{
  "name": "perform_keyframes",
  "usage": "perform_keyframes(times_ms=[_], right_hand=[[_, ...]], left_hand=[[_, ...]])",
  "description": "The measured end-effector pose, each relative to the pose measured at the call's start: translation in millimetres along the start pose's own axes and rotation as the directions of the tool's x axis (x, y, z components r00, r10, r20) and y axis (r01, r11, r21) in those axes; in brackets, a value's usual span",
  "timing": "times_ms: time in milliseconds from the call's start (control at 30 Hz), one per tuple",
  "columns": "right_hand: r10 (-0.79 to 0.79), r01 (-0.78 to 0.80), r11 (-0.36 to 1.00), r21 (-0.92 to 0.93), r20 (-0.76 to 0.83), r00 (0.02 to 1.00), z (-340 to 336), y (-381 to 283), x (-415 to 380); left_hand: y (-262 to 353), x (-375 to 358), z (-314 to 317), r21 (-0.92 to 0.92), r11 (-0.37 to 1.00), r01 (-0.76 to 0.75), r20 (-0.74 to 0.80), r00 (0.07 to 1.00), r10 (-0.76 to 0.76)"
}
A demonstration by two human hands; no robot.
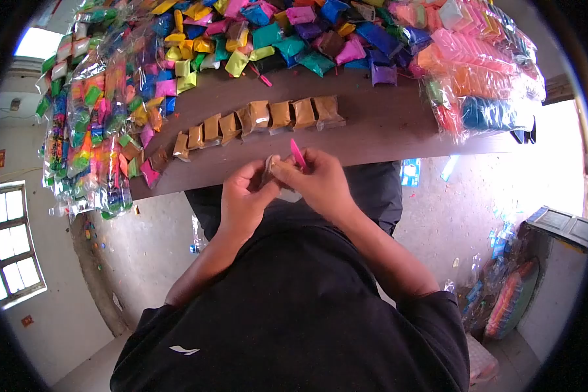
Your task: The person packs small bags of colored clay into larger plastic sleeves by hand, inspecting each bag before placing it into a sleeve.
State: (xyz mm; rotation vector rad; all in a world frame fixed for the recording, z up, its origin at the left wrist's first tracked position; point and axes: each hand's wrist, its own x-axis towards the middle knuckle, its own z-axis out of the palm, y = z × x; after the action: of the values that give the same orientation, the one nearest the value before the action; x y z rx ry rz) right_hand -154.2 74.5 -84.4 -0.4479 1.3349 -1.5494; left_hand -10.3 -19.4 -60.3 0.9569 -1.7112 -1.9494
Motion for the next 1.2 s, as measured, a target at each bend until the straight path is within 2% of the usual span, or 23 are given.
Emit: perform_keyframes(times_ms=[33,67,100,133,233,300,500,567,633,700,733,800,867,900,933,967,1033,1067,1133,1200], right_hand=[[0.011,-0.010,0.999,-0.038,0.014,1.000,-1.4,-0.4,-0.4],[0.010,-0.009,0.999,-0.038,0.012,1.000,-2.8,-2.0,-1.5],[0.012,-0.011,0.992,-0.123,0.008,1.000,-3.6,-4.7,-2.8],[0.014,-0.012,0.978,-0.208,0.006,1.000,-4.0,-6.1,-3.3],[-0.001,0.009,0.994,-0.107,0.076,0.997,-4.6,-4.4,-4.3],[-0.009,0.016,0.995,-0.097,0.073,0.997,-3.1,-5.1,-7.7],[-0.088,0.088,0.996,-0.016,0.004,0.996,-4.8,6.3,-9.8],[-0.095,0.095,0.995,0.015,-0.024,0.995,-4.1,4.6,-10.1],[-0.082,0.080,0.996,-0.043,-0.033,0.996,-5.5,-1.6,-9.3],[-0.029,0.029,1.000,-0.006,0.008,1.000,-15.0,-0.5,-8.2],[0.021,-0.022,0.999,0.028,0.050,0.999,-19.9,-0.5,-7.1],[0.040,-0.050,0.995,0.091,0.111,0.993,-26.8,-4.6,-6.5],[0.059,-0.085,0.985,0.152,0.170,0.984,-29.0,-10.2,-6.6],[-0.002,-0.023,0.993,0.114,0.208,0.978,-29.4,-14.2,-6.1],[-0.061,0.043,0.996,0.077,0.248,0.967,-29.8,-17.1,-5.0],[-0.061,0.043,0.996,0.078,0.247,0.967,-30.2,-18.7,-3.7],[-0.189,0.189,0.981,0.030,0.297,0.936,-30.7,-20.5,-1.4],[-0.189,0.189,0.982,0.030,0.296,0.936,-32.0,-19.9,-1.2],[-0.284,0.328,0.937,-0.118,0.287,0.915,-34.9,-17.1,0.1],[-0.281,0.317,0.943,-0.106,0.259,0.924,-33.8,-13.2,1.0]], left_hand=[[-2.5,0.4,-1.3,0.000,1.000,0.000,0.001,1.000,0.000],[-7.1,1.3,-3.3,-0.105,0.994,0.017,0.018,1.000,-0.016],[-8.4,2.0,-4.1,-0.208,0.977,0.037,0.035,0.999,-0.030],[-9.4,2.3,-3.8,-0.208,0.977,0.036,0.034,0.999,-0.030],[-8.7,3.1,-2.5,-0.204,0.979,0.012,-0.002,1.000,-0.013],[-4.9,3.4,-3.7,-0.012,0.998,0.057,-0.087,0.995,-0.058],[-8.3,2.2,1.9,-0.186,0.982,-0.044,-0.139,0.990,0.018],[-6.4,1.6,3.6,-0.150,0.988,-0.043,-0.127,0.992,0.024],[-3.3,1.4,2.5,-0.114,0.993,-0.044,-0.119,0.992,0.030],[0.3,2.5,-4.0,-0.221,0.968,0.115,-0.041,0.991,-0.127],[2.8,2.9,-5.7,-0.221,0.969,0.113,-0.044,0.991,-0.126],[8.3,3.9,-7.4,-0.414,0.883,0.223,0.068,0.974,-0.215],[14.5,4.6,-9.5,-0.470,0.839,0.273,0.112,0.962,-0.250],[16.1,5.0,-10.3,-0.522,0.791,0.320,0.159,0.947,-0.278],[15.6,5.4,-10.8,-0.521,0.791,0.320,0.159,0.947,-0.278],[14.4,5.6,-11.2,-0.504,0.798,0.331,0.170,0.944,-0.285],[13.8,5.1,-11.8,-0.487,0.803,0.343,0.180,0.939,-0.292],[14.3,4.3,-11.8,-0.457,0.819,0.347,0.176,0.938,-0.300],[16.0,3.7,-11.1,-0.427,0.834,0.351,0.171,0.936,-0.307],[17.8,2.4,-9.6,-0.420,0.843,0.335,0.236,0.938,-0.255]])
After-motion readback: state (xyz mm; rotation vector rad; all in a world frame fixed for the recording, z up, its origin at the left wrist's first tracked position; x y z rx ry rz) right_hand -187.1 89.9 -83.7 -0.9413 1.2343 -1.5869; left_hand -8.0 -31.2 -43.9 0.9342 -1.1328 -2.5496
